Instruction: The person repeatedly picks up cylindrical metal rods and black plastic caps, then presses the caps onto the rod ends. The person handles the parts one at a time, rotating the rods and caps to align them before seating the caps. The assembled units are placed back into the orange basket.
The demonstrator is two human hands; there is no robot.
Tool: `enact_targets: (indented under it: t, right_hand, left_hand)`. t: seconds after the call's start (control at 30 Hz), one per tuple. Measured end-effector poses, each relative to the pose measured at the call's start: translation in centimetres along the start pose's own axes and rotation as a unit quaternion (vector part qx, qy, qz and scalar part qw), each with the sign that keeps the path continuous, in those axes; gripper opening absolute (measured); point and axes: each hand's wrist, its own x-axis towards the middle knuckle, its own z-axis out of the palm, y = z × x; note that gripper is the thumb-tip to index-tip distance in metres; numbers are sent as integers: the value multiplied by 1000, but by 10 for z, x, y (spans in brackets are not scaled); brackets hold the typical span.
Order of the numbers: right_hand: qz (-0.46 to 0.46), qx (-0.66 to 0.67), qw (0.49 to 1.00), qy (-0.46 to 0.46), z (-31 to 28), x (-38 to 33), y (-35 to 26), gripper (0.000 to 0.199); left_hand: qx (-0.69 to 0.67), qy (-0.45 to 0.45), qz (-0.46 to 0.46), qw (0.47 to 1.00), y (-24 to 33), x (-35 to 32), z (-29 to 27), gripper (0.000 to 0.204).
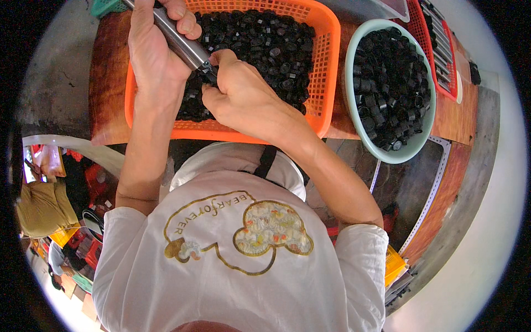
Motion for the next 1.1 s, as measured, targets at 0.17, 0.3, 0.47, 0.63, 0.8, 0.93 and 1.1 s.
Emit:
enact_targets:
  t: [0.17, 0.3, 0.47, 0.63, 0.8, 0.93, 1.1]
  right_hand:
    - [-45, -11, 999, 20, 1, 5, 5, 34]
    - [9, 119, 991, -53, -9, 2, 6, 36]
    - [7, 120, 992, -50, -8, 0, 5, 43]
    - [3, 120, 992, -33, -5, -2, 9, 45]
    - [-19, 111, 993, -28, -2, 0, 12, 46]
    - [-12, 105, 994, -20, -1, 0, 11, 44]
    - [-17, 97, 995, -17, 0, 2, 12, 43]
  left_hand:
    - [-13, 9, -46, 999, 0, 2, -1, 32]
    - [-44, -40, -8, 998, -2, 7, -3, 32]
    - [-66, -76, 2, 995, -3, 8, -8, 34]
    - [-74, -85, -1, 994, -4, 5, -9, 35]
    - [-76, -79, 1, 994, -4, 5, -9, 35]
    - [-80, -74, -3, 994, -3, 4, -10, 36]
    - [-76, -61, -1, 995, -3, 3, -9, 36]
